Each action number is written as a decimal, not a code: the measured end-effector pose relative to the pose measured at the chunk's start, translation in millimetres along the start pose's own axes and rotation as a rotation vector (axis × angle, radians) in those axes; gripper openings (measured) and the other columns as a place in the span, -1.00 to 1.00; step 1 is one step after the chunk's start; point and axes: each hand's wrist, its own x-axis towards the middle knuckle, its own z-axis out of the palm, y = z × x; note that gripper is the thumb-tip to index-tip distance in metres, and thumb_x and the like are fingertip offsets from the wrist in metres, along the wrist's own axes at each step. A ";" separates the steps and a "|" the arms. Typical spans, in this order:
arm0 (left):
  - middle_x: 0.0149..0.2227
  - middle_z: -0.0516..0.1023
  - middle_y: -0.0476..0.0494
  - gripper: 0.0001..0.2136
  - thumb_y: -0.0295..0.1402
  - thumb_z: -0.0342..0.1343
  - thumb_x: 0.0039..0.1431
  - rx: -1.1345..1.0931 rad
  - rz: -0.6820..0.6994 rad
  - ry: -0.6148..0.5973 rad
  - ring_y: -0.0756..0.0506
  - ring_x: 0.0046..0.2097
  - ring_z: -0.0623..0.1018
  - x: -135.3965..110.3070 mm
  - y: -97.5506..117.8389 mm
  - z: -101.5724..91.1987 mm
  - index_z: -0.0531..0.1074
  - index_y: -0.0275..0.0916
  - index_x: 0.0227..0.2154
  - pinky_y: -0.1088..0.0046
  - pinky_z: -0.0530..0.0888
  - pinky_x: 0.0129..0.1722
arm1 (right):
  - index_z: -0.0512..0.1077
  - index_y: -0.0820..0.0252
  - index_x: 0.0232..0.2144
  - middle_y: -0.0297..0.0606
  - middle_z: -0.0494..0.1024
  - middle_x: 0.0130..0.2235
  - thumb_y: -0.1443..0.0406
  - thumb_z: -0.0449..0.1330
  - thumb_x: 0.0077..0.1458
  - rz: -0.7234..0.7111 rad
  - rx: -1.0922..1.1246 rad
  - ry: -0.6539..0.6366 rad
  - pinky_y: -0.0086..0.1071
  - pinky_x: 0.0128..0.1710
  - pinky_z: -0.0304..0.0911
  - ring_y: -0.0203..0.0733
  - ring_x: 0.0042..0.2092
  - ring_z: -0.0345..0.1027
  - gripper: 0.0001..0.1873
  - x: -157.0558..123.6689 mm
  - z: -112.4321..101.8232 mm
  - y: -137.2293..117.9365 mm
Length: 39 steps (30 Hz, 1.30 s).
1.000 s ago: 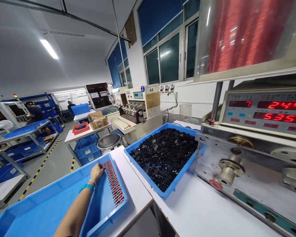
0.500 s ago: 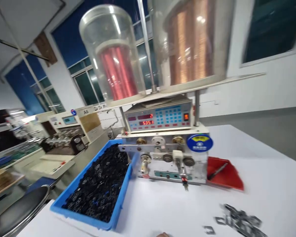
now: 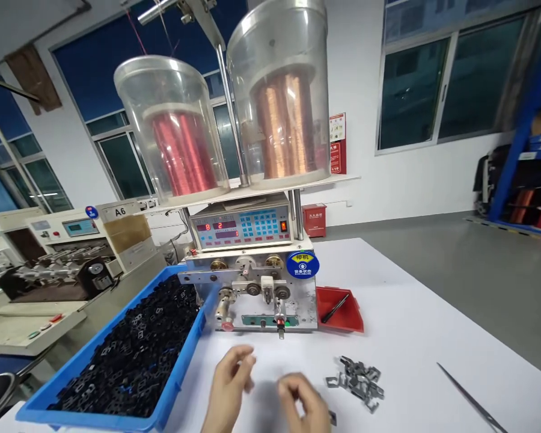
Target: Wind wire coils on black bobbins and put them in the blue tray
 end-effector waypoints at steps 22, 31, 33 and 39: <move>-0.69 0.22 0.16 -0.63 -0.09 0.28 -0.34 -0.879 -0.246 -0.067 0.16 -0.67 0.17 29.8 42.2 95.1 0.30 -0.26 -0.61 0.62 0.17 -0.62 | 0.51 0.16 -0.55 -0.26 0.31 -0.28 0.15 0.21 -0.02 0.053 0.203 0.030 -0.36 -0.28 0.30 -0.23 -0.34 0.33 -0.77 98.1 -33.8 -16.2; -0.76 0.30 0.11 -0.74 -0.30 0.26 -0.23 -0.378 -0.036 -0.083 0.12 -0.67 0.17 48.0 53.9 62.6 0.29 -0.27 -0.76 0.58 0.05 -0.65 | 0.47 0.16 -0.45 -0.31 0.41 -0.41 -0.11 0.29 -0.22 0.485 0.683 0.056 -0.43 -0.46 0.19 -0.26 -0.40 0.24 -0.52 105.4 -14.6 5.8; -0.74 0.32 0.10 -0.74 -0.29 0.25 -0.20 -0.294 -0.002 -0.091 0.09 -0.64 0.23 49.4 56.6 60.2 0.30 -0.26 -0.74 0.57 0.10 -0.63 | 0.42 0.18 -0.48 -0.36 0.35 -0.51 -0.15 0.25 -0.19 0.565 0.727 0.009 -0.47 -0.57 0.11 -0.31 -0.50 0.19 -0.49 105.4 -6.4 9.3; -0.66 0.33 0.07 -0.65 -0.05 0.10 -0.03 -0.161 0.070 -0.134 0.06 -0.64 0.26 36.6 47.5 51.5 0.30 -0.23 -0.66 0.54 0.21 -0.61 | 0.29 0.16 -0.55 -0.36 0.36 -0.53 -0.21 0.16 -0.19 0.594 0.748 -0.094 -0.45 -0.57 0.14 -0.33 -0.55 0.20 -0.44 105.1 10.6 6.3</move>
